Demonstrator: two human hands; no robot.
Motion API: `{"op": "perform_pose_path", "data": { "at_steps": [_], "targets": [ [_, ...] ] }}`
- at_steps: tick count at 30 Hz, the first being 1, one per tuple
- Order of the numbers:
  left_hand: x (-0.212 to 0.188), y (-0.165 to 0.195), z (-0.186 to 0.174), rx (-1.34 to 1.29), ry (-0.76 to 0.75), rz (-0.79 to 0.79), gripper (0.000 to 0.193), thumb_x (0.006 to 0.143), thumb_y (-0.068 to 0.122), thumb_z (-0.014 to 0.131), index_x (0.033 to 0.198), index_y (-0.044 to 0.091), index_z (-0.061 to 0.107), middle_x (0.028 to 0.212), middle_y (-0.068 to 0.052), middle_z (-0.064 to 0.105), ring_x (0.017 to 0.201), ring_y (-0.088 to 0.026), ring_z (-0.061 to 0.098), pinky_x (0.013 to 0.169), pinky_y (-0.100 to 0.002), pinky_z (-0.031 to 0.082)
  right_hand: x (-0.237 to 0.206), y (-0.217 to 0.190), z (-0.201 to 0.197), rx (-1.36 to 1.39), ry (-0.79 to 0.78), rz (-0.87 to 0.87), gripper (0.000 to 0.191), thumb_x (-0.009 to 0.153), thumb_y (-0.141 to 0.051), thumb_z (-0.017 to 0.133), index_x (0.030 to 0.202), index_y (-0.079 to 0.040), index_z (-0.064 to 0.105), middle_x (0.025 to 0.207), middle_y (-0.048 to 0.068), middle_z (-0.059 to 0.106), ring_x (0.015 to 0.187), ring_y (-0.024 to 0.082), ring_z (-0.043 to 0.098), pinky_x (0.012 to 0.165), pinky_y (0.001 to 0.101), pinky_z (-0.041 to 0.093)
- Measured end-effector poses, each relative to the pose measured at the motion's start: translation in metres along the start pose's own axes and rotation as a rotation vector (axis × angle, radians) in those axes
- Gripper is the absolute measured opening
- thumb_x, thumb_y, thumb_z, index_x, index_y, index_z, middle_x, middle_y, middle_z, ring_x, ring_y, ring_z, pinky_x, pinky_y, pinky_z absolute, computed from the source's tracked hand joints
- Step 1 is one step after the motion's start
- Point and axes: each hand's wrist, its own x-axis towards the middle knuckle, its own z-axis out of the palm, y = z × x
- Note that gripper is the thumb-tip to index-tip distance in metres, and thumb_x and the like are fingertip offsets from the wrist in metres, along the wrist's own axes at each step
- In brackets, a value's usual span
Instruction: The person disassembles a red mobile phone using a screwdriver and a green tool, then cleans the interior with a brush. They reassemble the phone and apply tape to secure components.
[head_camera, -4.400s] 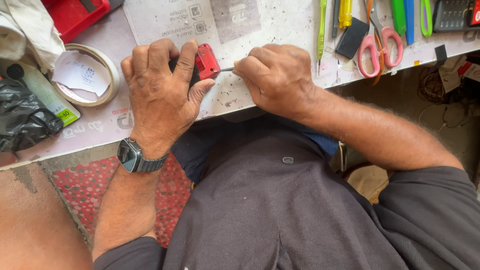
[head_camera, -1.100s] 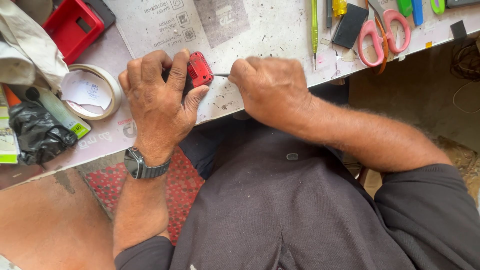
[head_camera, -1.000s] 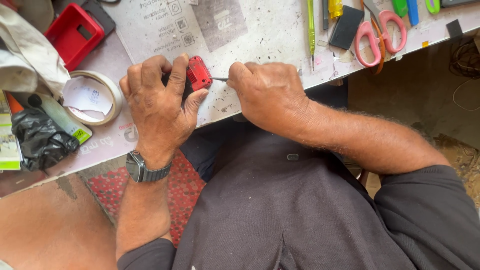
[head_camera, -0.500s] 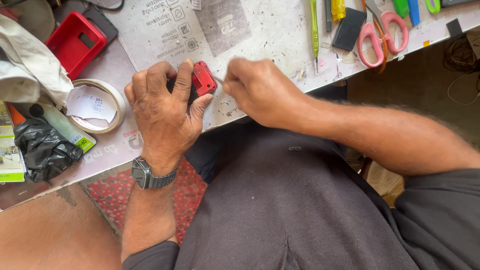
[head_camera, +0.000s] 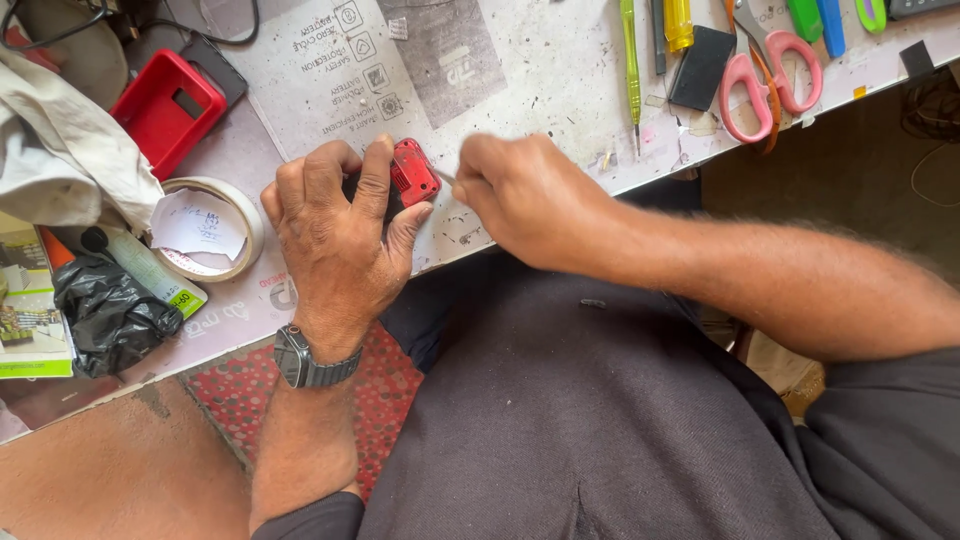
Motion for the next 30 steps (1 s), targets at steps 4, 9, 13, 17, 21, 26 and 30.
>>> {"op": "perform_pose_path", "data": {
  "at_steps": [4,9,13,17,21,26,30],
  "targets": [
    [0.0,-0.002,-0.002,-0.006,-0.004,0.025,0.064,0.093,0.051,0.081,0.143,0.014,0.066,0.123,-0.006,0.054,0.115,-0.028,0.047,0.102,-0.047,0.036,0.007,-0.005,0.001,0.069,0.036,0.013,0.012,0.099,-0.009,0.063,0.094,0.002,0.062,0.068,0.018,0.067,0.058,0.029,0.07,0.05,0.0391,0.053],
    [0.004,-0.012,-0.013,-0.104,-0.059,0.114,0.064,0.093,0.047,0.084,0.145,0.015,0.066,0.127,-0.005,0.057,0.119,-0.028,0.047,0.106,-0.049,0.033,-0.015,-0.002,-0.007,-0.023,-0.068,-0.007,0.015,0.098,-0.012,0.066,0.091,0.001,0.063,0.068,0.017,0.067,0.059,0.033,0.069,0.052,0.0429,0.052],
    [0.003,-0.015,-0.024,-0.128,-0.087,0.114,0.068,0.085,0.036,0.086,0.147,0.016,0.064,0.139,-0.005,0.057,0.134,-0.028,0.047,0.116,-0.054,0.026,-0.027,0.006,-0.014,-0.16,-0.126,0.043,0.014,0.097,-0.016,0.067,0.095,-0.003,0.067,0.067,0.015,0.068,0.06,0.035,0.069,0.054,0.0463,0.052],
    [-0.003,-0.009,-0.024,-0.166,0.038,0.105,0.082,0.073,0.039,0.087,0.142,0.007,0.057,0.134,-0.015,0.051,0.127,-0.036,0.041,0.107,-0.057,0.023,-0.028,0.007,-0.019,-0.314,-0.075,-0.073,0.017,0.099,-0.02,0.069,0.095,-0.004,0.065,0.065,0.014,0.066,0.062,0.037,0.068,0.054,0.0487,0.051],
    [-0.005,-0.008,-0.019,-0.006,-0.079,0.064,0.07,0.096,0.04,0.085,0.15,0.008,0.055,0.137,-0.009,0.051,0.134,-0.031,0.042,0.114,-0.053,0.026,-0.027,0.005,-0.013,-0.348,-0.044,-0.179,0.02,0.099,-0.021,0.07,0.092,-0.004,0.062,0.067,0.014,0.066,0.061,0.038,0.066,0.052,0.0502,0.049],
    [-0.003,-0.014,-0.01,0.06,-0.105,0.081,0.071,0.099,0.048,0.076,0.155,0.009,0.054,0.134,-0.009,0.052,0.127,-0.029,0.043,0.109,-0.05,0.03,-0.026,0.013,-0.006,-0.311,0.014,-0.184,0.018,0.099,-0.021,0.07,0.095,-0.005,0.064,0.066,0.014,0.065,0.061,0.037,0.067,0.052,0.0492,0.05],
    [-0.007,-0.019,-0.007,0.103,-0.095,0.105,0.073,0.105,0.051,0.07,0.159,0.007,0.05,0.139,-0.01,0.05,0.129,-0.029,0.041,0.111,-0.05,0.027,-0.026,0.023,-0.01,-0.308,0.102,-0.218,0.017,0.101,-0.019,0.071,0.1,-0.003,0.067,0.068,0.012,0.065,0.059,0.03,0.067,0.051,0.0444,0.05]
  ]
}}
